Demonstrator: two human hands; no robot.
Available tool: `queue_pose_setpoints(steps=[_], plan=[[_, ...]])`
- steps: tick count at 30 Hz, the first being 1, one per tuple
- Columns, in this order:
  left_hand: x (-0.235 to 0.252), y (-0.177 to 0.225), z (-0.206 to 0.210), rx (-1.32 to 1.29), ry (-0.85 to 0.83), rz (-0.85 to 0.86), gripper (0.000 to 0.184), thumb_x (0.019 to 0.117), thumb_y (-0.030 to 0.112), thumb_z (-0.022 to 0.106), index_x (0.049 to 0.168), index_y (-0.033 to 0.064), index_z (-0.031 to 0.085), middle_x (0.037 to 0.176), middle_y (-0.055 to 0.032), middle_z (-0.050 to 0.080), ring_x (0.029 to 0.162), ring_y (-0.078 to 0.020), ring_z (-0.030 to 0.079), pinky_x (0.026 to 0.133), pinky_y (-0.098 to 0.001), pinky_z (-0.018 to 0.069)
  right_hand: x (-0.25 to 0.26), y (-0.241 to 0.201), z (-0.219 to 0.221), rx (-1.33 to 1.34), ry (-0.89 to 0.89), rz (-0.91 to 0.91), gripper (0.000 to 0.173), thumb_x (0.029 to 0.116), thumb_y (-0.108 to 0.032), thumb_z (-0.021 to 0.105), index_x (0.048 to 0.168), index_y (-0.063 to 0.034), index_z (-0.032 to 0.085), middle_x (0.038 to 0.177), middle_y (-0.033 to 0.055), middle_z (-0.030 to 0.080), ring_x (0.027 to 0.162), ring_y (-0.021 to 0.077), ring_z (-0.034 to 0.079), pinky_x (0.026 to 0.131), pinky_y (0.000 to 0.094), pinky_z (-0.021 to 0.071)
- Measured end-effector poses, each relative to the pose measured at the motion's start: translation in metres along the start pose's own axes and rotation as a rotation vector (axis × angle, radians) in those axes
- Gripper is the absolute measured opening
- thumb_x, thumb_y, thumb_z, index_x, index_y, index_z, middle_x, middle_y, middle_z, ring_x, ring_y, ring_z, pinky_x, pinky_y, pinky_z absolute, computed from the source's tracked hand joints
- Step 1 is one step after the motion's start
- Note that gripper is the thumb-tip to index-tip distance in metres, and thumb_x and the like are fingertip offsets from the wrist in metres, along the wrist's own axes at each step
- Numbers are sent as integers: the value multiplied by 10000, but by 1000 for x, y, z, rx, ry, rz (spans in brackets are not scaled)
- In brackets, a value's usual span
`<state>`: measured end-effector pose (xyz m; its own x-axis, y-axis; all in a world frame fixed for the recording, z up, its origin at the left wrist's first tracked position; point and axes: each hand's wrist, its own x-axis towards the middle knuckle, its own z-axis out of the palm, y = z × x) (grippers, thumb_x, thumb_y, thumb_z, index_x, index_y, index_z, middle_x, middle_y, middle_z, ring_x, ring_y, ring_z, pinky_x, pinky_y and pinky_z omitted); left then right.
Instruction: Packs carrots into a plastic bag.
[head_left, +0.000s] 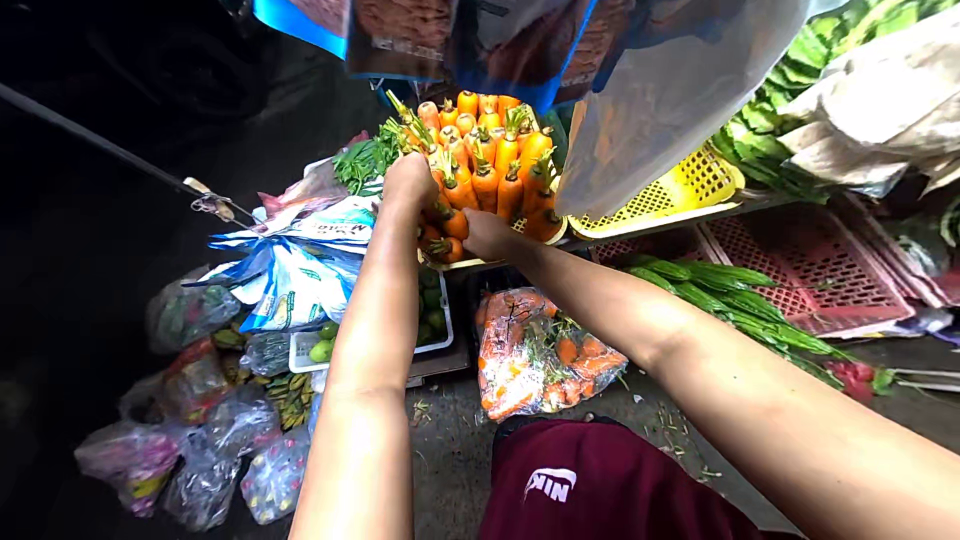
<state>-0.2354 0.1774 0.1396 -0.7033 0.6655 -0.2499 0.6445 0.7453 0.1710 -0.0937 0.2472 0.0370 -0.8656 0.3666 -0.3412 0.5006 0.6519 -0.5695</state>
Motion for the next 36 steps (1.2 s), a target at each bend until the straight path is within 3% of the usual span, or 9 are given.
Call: queue_pose_setpoints(steps=[4, 6, 8, 11, 15, 20, 25, 30, 36], plan=[[-42, -9, -11, -168, 229, 26, 461, 908, 171, 659, 1357, 75, 623, 1276, -241, 660, 1212, -441, 622, 989, -695, 489, -10, 18, -6, 45, 70, -126, 634, 854, -142, 781, 1432, -59, 535, 1305, 233, 635, 1204, 402, 628, 994, 624, 518], [-94, -3, 4, -323, 465, 179, 365, 990, 205, 557, 1319, 68, 636, 1197, -145, 698, 1083, -260, 682, 948, -475, 558, -50, 30, -18, 14, 96, -168, 579, 938, -231, 703, 1471, -88, 527, 1372, 183, 618, 1259, 350, 608, 1062, 589, 490], [-149, 15, 43, -693, 550, 452, 246, 1039, 180, 558, 1172, -2, 657, 1022, -97, 698, 871, -139, 681, 785, -339, 594, -104, 49, -39, 110, 103, -242, 410, 985, -235, 649, 1367, -91, 610, 1247, 123, 679, 1125, 265, 665, 1003, 513, 536], [-198, 51, 133, -858, -41, 533, 194, 1032, 137, 578, 1142, 32, 699, 1080, -91, 723, 945, -165, 712, 863, -402, 616, -193, 97, -51, 243, 3, -177, 293, 1025, -237, 615, 1280, -99, 661, 1107, 70, 722, 996, 174, 702, 940, 441, 578], [-181, 124, 258, -310, -675, 571, 247, 1009, 131, 568, 1195, 76, 722, 1172, -158, 720, 1103, -318, 689, 970, -576, 540, -293, 176, -15, 306, -12, 195, 292, 1019, -218, 647, 1274, -77, 664, 1074, 103, 724, 946, 233, 712, 892, 506, 586], [-137, 167, 356, -1, -403, 461, 713, 808, 115, 775, 1446, -46, 502, 1484, -306, 474, 1385, -505, 439, 1086, -668, 432, -389, 217, 14, 511, 93, 411, 288, 1028, -213, 641, 1292, -99, 639, 1097, 76, 725, 908, 188, 713, 860, 447, 599], [-117, 160, 370, 198, -419, 460, 716, 809, 135, 788, 1456, 8, 509, 1451, -304, 507, 1331, -523, 488, 1061, -689, 440, -464, 246, 43, 689, 152, 490, 339, 1022, -244, 626, 1326, -94, 621, 1157, 83, 720, 975, 172, 711, 909, 415, 584], [-121, 162, 368, 399, -340, 500, 385, 814, 82, 774, 1196, 56, 731, 1444, -218, 548, 1346, -493, 475, 1000, -700, 490, -525, 273, 53, 692, 178, 547, 346, 1024, -271, 621, 1329, -108, 628, 1169, 64, 720, 972, 150, 711, 912, 397, 583], [-172, 163, 275, -235, -288, 279, 345, 958, 282, 691, 1257, 109, 698, 1213, -163, 710, 1158, -339, 674, 1016, -614, 520, -573, 308, 56, 757, 190, 472, 353, 1012, -222, 645, 1331, -75, 613, 1162, 88, 717, 952, 154, 711, 866, 365, 594]])
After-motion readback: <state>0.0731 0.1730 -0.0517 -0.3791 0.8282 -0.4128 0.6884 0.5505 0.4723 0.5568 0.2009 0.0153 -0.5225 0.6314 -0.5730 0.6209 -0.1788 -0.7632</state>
